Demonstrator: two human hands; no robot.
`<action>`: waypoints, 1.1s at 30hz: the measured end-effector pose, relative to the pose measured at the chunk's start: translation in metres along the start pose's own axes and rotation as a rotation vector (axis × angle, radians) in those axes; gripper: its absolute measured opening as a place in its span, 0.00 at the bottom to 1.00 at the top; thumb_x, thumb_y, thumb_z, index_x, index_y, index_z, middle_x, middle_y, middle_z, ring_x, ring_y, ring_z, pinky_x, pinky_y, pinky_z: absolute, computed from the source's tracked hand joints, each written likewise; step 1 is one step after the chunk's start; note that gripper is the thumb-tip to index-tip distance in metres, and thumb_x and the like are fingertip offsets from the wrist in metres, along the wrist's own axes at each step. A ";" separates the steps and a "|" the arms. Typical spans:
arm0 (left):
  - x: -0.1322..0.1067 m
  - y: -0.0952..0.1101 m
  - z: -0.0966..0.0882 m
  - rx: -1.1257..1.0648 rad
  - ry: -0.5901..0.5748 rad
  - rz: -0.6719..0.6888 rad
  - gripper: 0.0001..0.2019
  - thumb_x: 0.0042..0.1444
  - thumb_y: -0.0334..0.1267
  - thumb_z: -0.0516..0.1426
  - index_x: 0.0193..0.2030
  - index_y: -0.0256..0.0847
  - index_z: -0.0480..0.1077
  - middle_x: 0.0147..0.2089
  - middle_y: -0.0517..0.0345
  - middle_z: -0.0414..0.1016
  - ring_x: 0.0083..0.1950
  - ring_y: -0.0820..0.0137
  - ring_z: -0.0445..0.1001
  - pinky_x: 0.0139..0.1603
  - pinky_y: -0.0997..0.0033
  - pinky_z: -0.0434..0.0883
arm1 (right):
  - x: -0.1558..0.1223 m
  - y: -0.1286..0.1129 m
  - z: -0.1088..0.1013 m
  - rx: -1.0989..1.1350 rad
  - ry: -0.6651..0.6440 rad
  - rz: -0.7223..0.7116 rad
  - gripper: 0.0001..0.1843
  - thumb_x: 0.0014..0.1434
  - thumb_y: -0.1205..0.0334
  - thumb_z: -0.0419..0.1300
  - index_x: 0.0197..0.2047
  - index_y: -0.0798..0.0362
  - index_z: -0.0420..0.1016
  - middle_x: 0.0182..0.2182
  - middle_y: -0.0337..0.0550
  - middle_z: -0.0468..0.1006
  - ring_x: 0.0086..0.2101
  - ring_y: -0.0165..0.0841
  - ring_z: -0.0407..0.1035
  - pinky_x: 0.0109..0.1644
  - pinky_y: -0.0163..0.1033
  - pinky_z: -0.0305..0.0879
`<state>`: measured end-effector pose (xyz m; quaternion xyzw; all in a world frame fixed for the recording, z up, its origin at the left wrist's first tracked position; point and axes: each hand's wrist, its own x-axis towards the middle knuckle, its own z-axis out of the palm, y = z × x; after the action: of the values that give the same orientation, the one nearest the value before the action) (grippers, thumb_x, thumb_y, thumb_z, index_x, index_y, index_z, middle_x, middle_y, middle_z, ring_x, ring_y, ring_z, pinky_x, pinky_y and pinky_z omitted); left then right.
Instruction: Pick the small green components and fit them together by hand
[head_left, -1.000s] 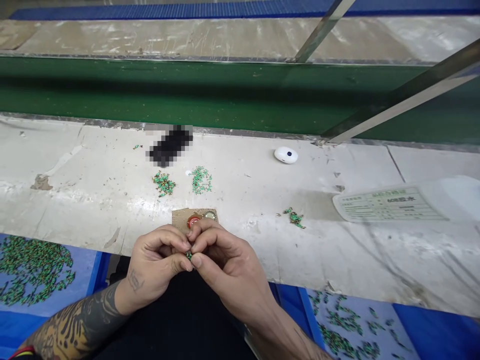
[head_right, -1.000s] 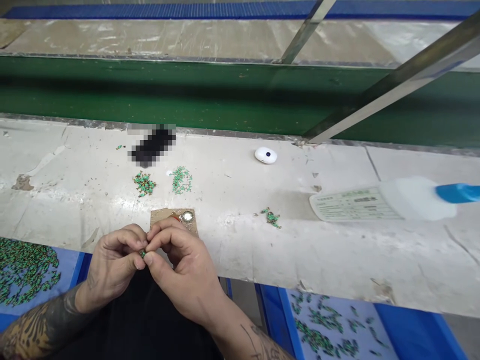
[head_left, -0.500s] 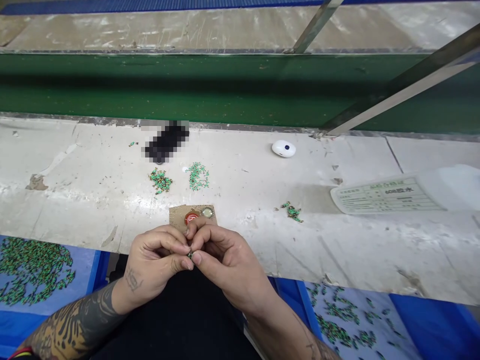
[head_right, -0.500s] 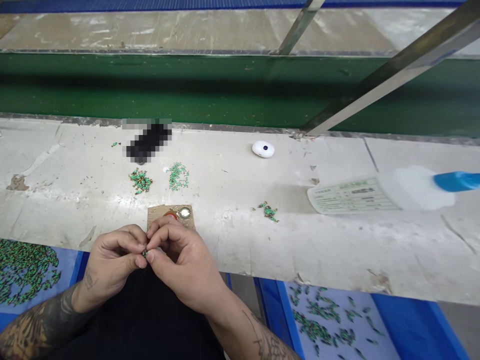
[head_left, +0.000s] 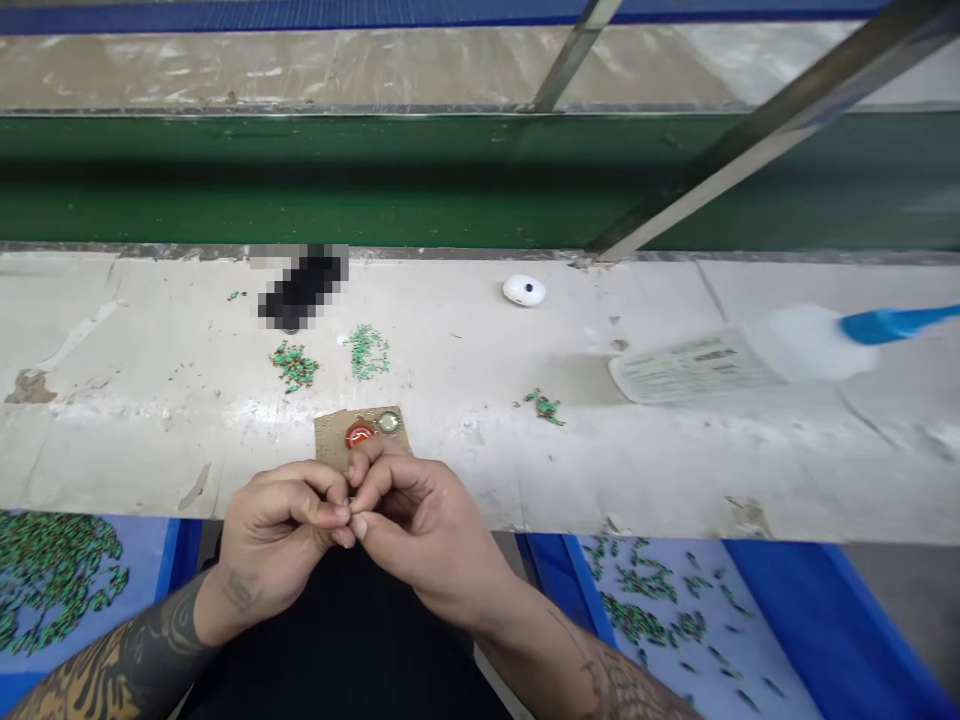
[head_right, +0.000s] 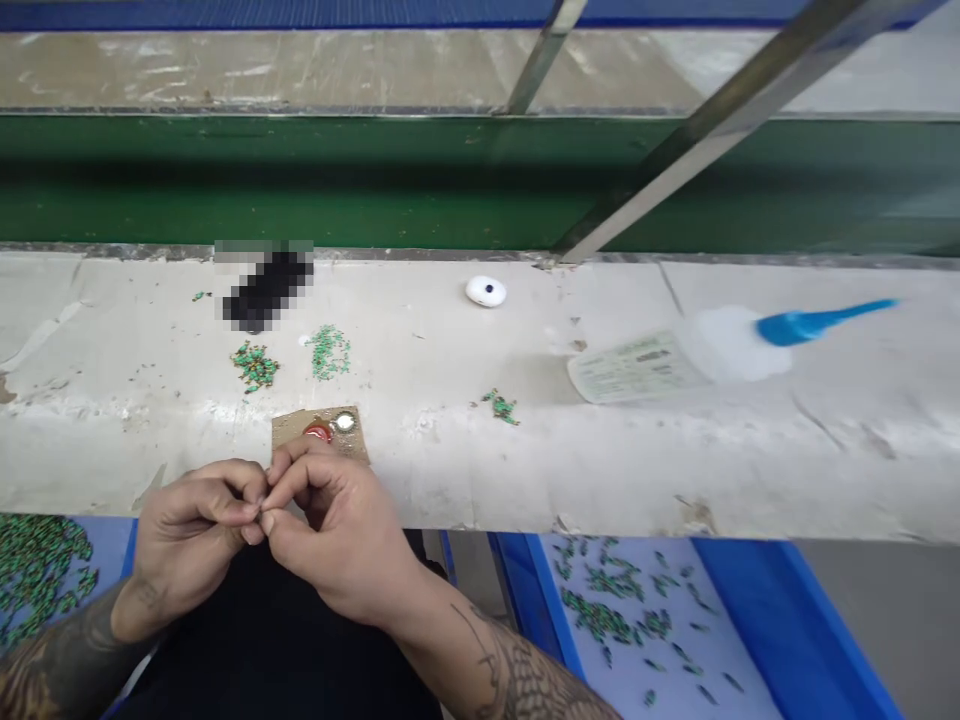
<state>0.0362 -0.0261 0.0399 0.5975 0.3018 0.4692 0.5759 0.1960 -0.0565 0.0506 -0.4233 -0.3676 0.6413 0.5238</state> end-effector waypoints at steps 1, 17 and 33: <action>0.001 0.001 -0.002 0.046 -0.017 0.016 0.08 0.53 0.24 0.66 0.30 0.44 0.79 0.28 0.60 0.76 0.27 0.74 0.76 0.28 0.76 0.76 | -0.001 0.001 0.000 0.003 0.004 -0.015 0.06 0.50 0.68 0.68 0.27 0.50 0.74 0.39 0.41 0.72 0.40 0.33 0.71 0.48 0.41 0.72; 0.030 -0.032 0.012 0.640 -0.398 0.373 0.15 0.55 0.33 0.65 0.50 0.47 0.79 0.52 0.51 0.80 0.54 0.56 0.77 0.59 0.57 0.74 | -0.108 0.038 -0.101 0.345 0.631 0.049 0.15 0.54 0.50 0.68 0.42 0.49 0.78 0.36 0.43 0.78 0.35 0.35 0.76 0.39 0.38 0.77; 0.028 -0.044 -0.109 1.178 0.221 -0.076 0.11 0.58 0.48 0.58 0.44 0.50 0.78 0.49 0.60 0.82 0.47 0.58 0.80 0.41 0.61 0.76 | -0.054 0.015 -0.221 -0.392 1.067 -0.132 0.22 0.58 0.45 0.58 0.50 0.50 0.75 0.50 0.49 0.78 0.52 0.44 0.72 0.56 0.53 0.69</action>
<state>-0.0440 0.0502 -0.0076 0.7526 0.5903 0.2617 0.1293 0.4008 -0.1063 -0.0368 -0.7540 -0.1898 0.2246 0.5874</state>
